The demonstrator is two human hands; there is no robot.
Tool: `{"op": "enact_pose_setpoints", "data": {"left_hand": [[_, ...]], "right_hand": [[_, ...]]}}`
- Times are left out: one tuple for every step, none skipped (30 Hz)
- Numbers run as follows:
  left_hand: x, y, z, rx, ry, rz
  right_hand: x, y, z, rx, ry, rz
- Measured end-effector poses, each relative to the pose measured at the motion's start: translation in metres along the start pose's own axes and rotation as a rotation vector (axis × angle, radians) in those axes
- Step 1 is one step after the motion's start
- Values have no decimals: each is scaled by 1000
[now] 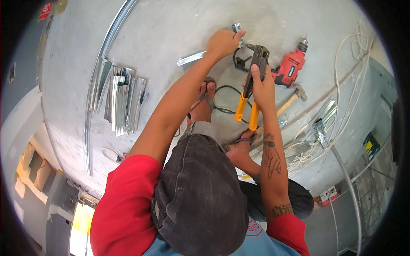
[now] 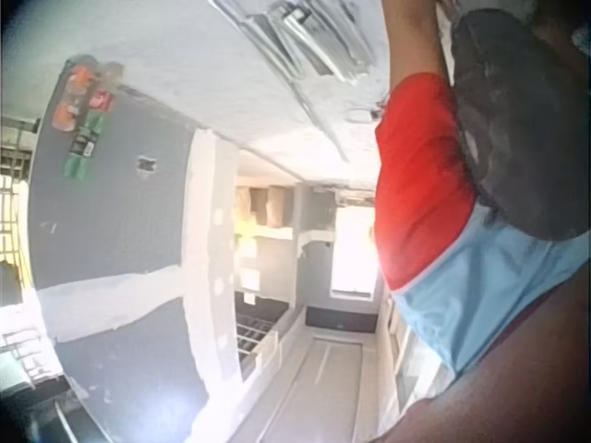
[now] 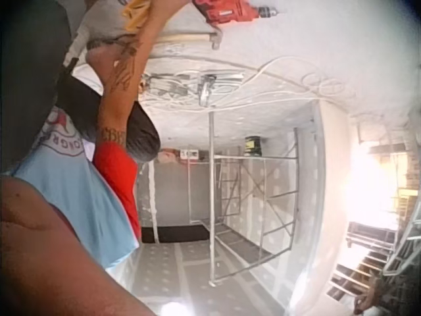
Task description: The recorder prepares and drills holes into metal ceiling/wall tracks using a power drill and hammer.
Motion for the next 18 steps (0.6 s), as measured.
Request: {"op": "enact_pose_setpoints", "data": {"left_hand": [[-1, 0, 0, 0, -9, 4], [-1, 0, 0, -1, -19, 9], [0, 0, 0, 2, -16, 8], [-1, 0, 1, 14, -23, -5], [-2, -1, 3, 26, -32, -18], [-2, -2, 4, 29, -29, -21], [-2, -3, 5, 21, -44, -30], [-3, -4, 5, 14, -60, -39], [-4, -4, 6, 17, -57, -41], [-6, -5, 6, 14, -69, -36], [-6, -6, 6, 10, -81, -32], [-5, -7, 7, 14, -77, -35], [-5, -7, 6, 10, -69, -29], [-4, -7, 5, 5, -60, -23], [-4, -8, 6, 8, -56, -25], [-5, -9, 8, 16, -73, -33], [-7, -10, 11, 23, -90, -40], [-9, -11, 12, 24, -84, -44]], "right_hand": [[-1, 1, -1, 25, -13, 23], [-1, 1, -2, 50, -26, 46], [-1, 1, -2, 54, -27, 48], [0, 0, -2, 82, -26, 46], [0, -1, -2, 110, -25, 45], [1, -2, -1, 114, -25, 48], [1, -4, 1, 119, -15, 25], [2, -5, 2, 124, -5, 3], [1, -5, 2, 128, -5, 6], [-1, -5, 3, 161, 17, 4], [-1, -6, 5, 194, 40, 2], [0, -7, 7, 199, 39, 6], [2, -9, 16, 280, 18, 1], [3, -11, 23, 361, -2, -4], [1, -11, 25, 365, -3, -1], [-3, -11, 26, 481, 4, 8], [-8, -12, 28, 597, 12, 17], [-12, -11, 31, 599, 14, 23]]}}
Point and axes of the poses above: each hand's wrist, its own x-axis away from the middle knuckle, its own y-axis out of the back of the hand, z = x × y, the point moved 1 cm from there along -x, towards the middle knuckle, and after that the axes turned 3 degrees about -x, right-handed, at the moved point
